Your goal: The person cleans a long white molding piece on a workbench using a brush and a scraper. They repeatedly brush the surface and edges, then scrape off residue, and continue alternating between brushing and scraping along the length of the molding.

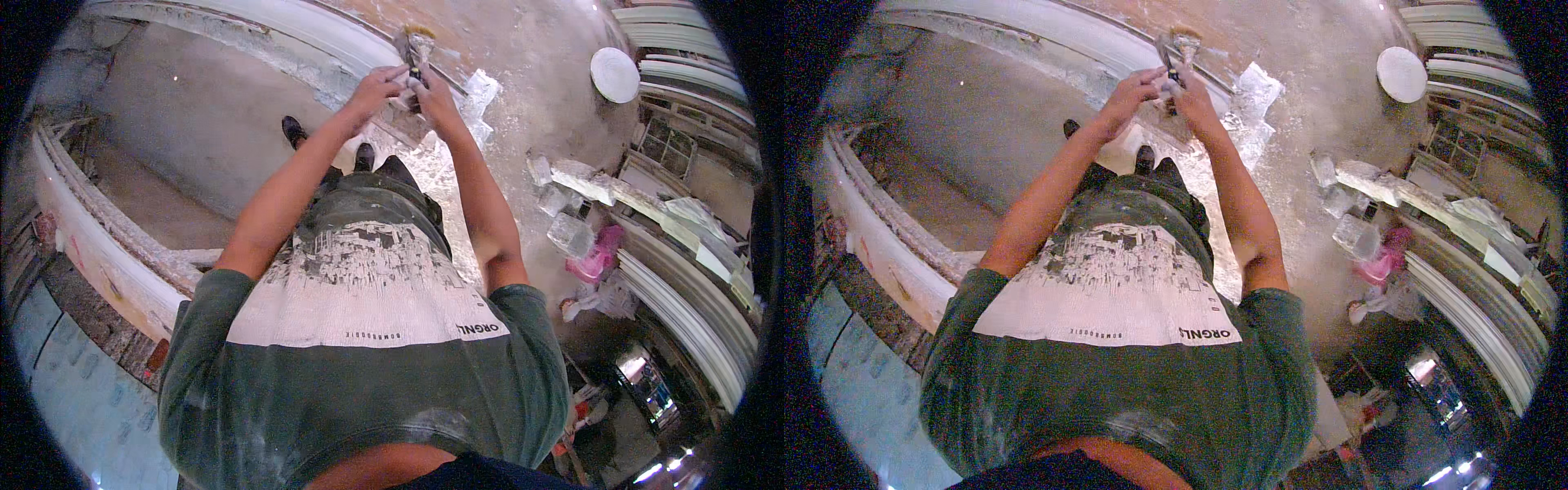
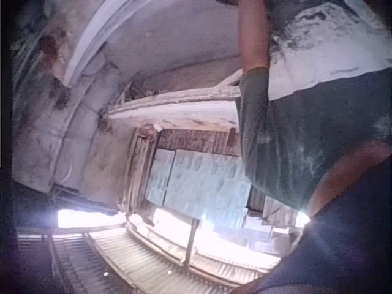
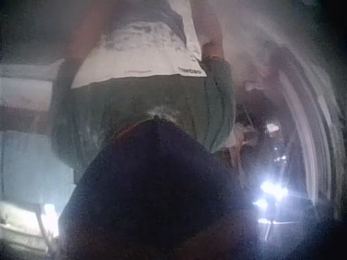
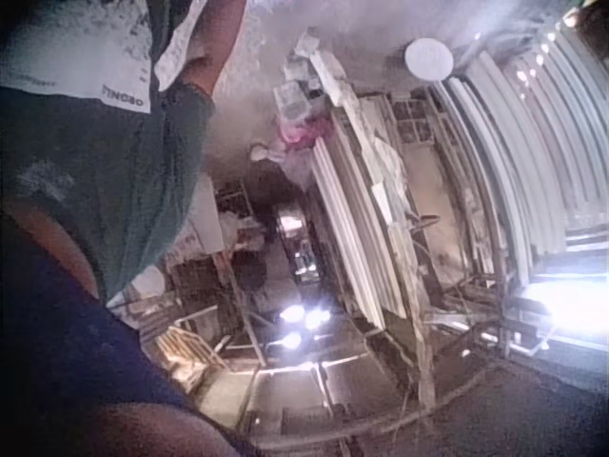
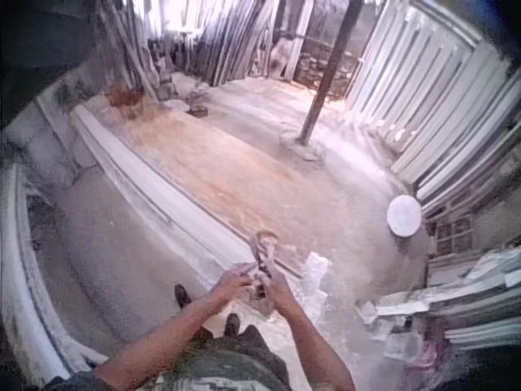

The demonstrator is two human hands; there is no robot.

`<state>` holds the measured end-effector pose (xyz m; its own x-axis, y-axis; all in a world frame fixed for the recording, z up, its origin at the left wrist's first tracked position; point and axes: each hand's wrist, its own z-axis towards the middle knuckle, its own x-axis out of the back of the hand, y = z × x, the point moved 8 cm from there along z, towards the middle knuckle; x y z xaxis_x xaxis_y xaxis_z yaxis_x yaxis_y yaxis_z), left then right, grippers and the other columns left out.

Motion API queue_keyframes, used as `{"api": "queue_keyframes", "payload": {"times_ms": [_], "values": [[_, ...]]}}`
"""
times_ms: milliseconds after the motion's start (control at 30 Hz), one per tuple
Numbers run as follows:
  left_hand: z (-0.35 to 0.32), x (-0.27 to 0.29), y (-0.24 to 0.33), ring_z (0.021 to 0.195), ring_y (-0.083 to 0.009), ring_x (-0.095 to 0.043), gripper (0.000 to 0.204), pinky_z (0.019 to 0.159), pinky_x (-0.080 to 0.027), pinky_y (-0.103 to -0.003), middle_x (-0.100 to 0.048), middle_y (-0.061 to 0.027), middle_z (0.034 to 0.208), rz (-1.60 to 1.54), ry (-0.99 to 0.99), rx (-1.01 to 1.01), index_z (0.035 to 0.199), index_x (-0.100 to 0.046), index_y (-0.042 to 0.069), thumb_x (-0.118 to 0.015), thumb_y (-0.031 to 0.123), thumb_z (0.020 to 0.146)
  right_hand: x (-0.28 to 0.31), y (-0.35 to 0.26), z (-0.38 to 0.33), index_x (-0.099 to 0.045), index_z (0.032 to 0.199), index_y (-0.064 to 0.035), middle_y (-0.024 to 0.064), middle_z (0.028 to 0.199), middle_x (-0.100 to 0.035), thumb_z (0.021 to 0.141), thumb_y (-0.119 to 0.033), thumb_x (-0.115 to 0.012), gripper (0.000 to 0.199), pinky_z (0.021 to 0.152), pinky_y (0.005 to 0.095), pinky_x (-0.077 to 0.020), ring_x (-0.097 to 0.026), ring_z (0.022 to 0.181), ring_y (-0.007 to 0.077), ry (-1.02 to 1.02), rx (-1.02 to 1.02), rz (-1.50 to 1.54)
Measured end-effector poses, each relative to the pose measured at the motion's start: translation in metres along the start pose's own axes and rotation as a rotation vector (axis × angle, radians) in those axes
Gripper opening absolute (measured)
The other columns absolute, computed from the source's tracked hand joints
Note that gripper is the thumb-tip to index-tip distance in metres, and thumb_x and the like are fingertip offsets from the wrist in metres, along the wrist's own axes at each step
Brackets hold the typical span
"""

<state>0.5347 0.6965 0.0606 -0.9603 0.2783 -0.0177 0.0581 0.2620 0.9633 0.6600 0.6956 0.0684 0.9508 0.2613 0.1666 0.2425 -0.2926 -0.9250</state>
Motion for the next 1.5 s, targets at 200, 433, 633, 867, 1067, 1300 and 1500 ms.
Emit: {"api": "queue_keyframes", "payload": {"times_ms": [200,433,633,867,1067,1300,1500], "values": [[-0.039,0.088,-0.073,0.084,-0.0120,-0.056,0.039,0.078,-0.049,-0.027,-0.059,-0.0067,0.107,-0.522,0.246,0.161,0.125,-0.054,0.004,-0.052,0.015,0.088,0.043,0.036,-0.065,-0.056,0.121,-0.0133,0.0203,0.100,-0.062,0.089,-0.030,-0.056,0.036,0.082,0.0456,-0.0480,-0.061,0.093,0.0386,-0.161,0.142,-0.836],[-0.098,0.134,-0.093,0.080,-0.0115,-0.056,0.031,0.074,-0.049,-0.027,-0.059,-0.0029,0.096,-0.670,0.512,0.184,0.119,-0.055,0.005,-0.053,0.017,0.091,0.073,0.058,-0.083,-0.058,0.117,-0.0145,0.0170,0.098,-0.062,0.090,-0.025,-0.054,0.030,0.077,0.0432,-0.0506,-0.062,0.089,0.0354,-0.279,0.228,-1.102],[-0.078,0.099,-0.098,0.081,-0.0111,-0.057,0.030,0.073,-0.048,-0.027,-0.059,-0.0034,0.095,-0.763,0.368,0.173,0.118,-0.056,0.005,-0.053,0.018,0.091,0.056,0.042,-0.044,-0.060,0.115,-0.0108,0.0179,0.100,-0.062,0.090,-0.020,-0.050,0.028,0.077,0.0454,-0.0493,-0.061,0.087,0.0372,-0.345,0.479,-0.964],[-0.084,0.084,-0.094,0.080,-0.0136,-0.056,0.031,0.074,-0.048,-0.028,-0.059,-0.0030,0.094,-0.711,0.334,0.229,0.117,-0.056,0.006,-0.055,0.022,0.091,0.069,0.053,-0.068,-0.059,0.116,-0.0108,0.0173,0.093,-0.062,0.091,-0.024,-0.050,0.029,0.073,0.0462,-0.0496,-0.062,0.082,0.0386,-0.331,0.281,-1.119],[-0.082,0.084,-0.118,0.087,-0.0153,-0.055,0.034,0.081,-0.046,-0.030,-0.060,-0.0025,0.096,-0.681,0.323,0.347,0.118,-0.056,0.007,-0.055,0.026,0.091,0.056,0.077,-0.054,-0.055,0.119,-0.0118,0.0179,0.094,-0.063,0.092,-0.019,-0.047,0.030,0.067,0.0470,-0.0522,-0.063,0.083,0.0373,-0.279,0.216,-1.180],[-0.069,0.088,-0.127,0.084,-0.0154,-0.055,0.033,0.078,-0.047,-0.029,-0.059,-0.0028,0.096,-0.741,0.333,0.307,0.116,-0.057,0.005,-0.057,0.025,0.090,0.048,0.064,-0.050,-0.055,0.117,-0.0120,0.0161,0.093,-0.057,0.090,-0.020,-0.052,0.029,0.069,0.0436,-0.0506,-0.062,0.083,0.0357,-0.219,0.517,-1.099],[-0.069,0.080,-0.108,0.085,-0.0169,-0.056,0.032,0.079,-0.048,-0.030,-0.059,-0.0033,0.096,-0.740,0.322,0.341,0.116,-0.057,0.005,-0.058,0.022,0.089,0.005,0.050,-0.014,-0.060,0.105,-0.0015,0.0254,0.095,-0.061,0.086,-0.026,-0.057,0.031,0.080,0.0493,-0.0442,-0.056,0.093,0.0446,-0.228,0.294,-0.740]]}}
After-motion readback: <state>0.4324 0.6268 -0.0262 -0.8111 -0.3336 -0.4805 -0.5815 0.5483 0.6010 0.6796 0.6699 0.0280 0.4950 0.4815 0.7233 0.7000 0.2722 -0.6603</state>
